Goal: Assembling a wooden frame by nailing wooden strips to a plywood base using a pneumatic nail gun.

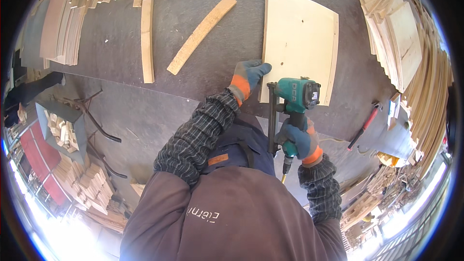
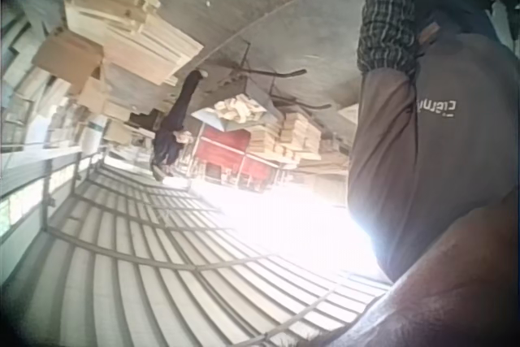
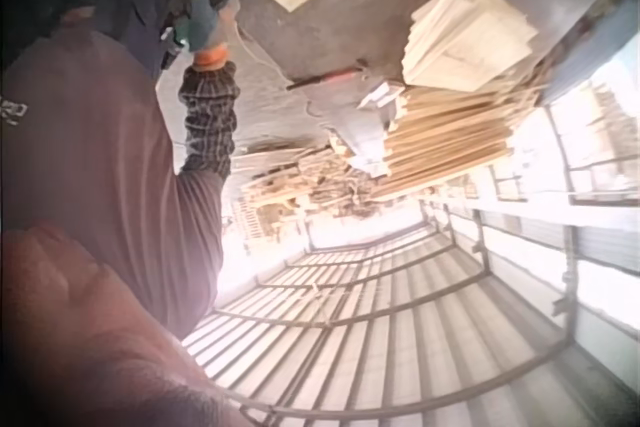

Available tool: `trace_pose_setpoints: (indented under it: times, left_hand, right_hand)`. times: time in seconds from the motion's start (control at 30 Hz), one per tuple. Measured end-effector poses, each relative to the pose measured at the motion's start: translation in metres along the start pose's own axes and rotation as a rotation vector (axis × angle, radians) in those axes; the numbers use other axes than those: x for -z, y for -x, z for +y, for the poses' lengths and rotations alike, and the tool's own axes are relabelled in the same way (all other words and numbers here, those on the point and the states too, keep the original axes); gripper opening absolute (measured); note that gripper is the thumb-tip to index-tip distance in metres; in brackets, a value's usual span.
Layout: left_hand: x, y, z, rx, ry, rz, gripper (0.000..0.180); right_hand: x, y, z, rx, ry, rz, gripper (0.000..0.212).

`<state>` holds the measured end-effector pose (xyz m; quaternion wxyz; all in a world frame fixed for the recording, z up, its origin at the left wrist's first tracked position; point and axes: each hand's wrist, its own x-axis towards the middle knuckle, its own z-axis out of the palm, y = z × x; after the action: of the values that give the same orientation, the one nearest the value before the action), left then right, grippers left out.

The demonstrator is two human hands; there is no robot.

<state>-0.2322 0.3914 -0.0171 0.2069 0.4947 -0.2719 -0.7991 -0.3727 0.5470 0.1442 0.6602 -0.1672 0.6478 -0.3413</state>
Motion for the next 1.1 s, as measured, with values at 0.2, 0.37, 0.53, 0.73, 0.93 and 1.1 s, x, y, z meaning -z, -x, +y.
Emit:
trace_pose_setpoints:
  times: [0.2,0.37,0.53,0.73,0.93,1.1]
  left_hand:
    - [0.007,-0.005,-0.003,-0.002,-0.100,-0.005,0.040]
    - [-0.001,0.008,0.044,-0.140,-1.049,-0.084,0.044]
    - [-0.002,0.007,0.100,-0.231,-1.460,-0.079,0.051]
    - [-0.023,-0.052,0.099,-0.171,-1.192,0.249,0.063]
    - [-0.030,-0.069,0.073,-0.343,-1.206,0.253,0.065]
    - [-0.023,-0.077,0.066,-0.344,-1.165,0.246,0.061]
  right_hand:
    - [0.004,0.005,-0.002,-0.022,-0.009,0.018,0.014]
    - [0.018,0.024,-0.024,0.102,-0.004,0.144,0.014]
    - [0.044,0.014,-0.030,0.163,0.018,0.160,0.015]
    - [0.037,-0.028,-0.066,0.175,-0.071,0.232,0.015]
    - [0.055,-0.085,-0.086,0.232,0.047,0.160,0.013]
    - [0.048,-0.131,-0.108,0.192,-0.084,0.030,0.015]
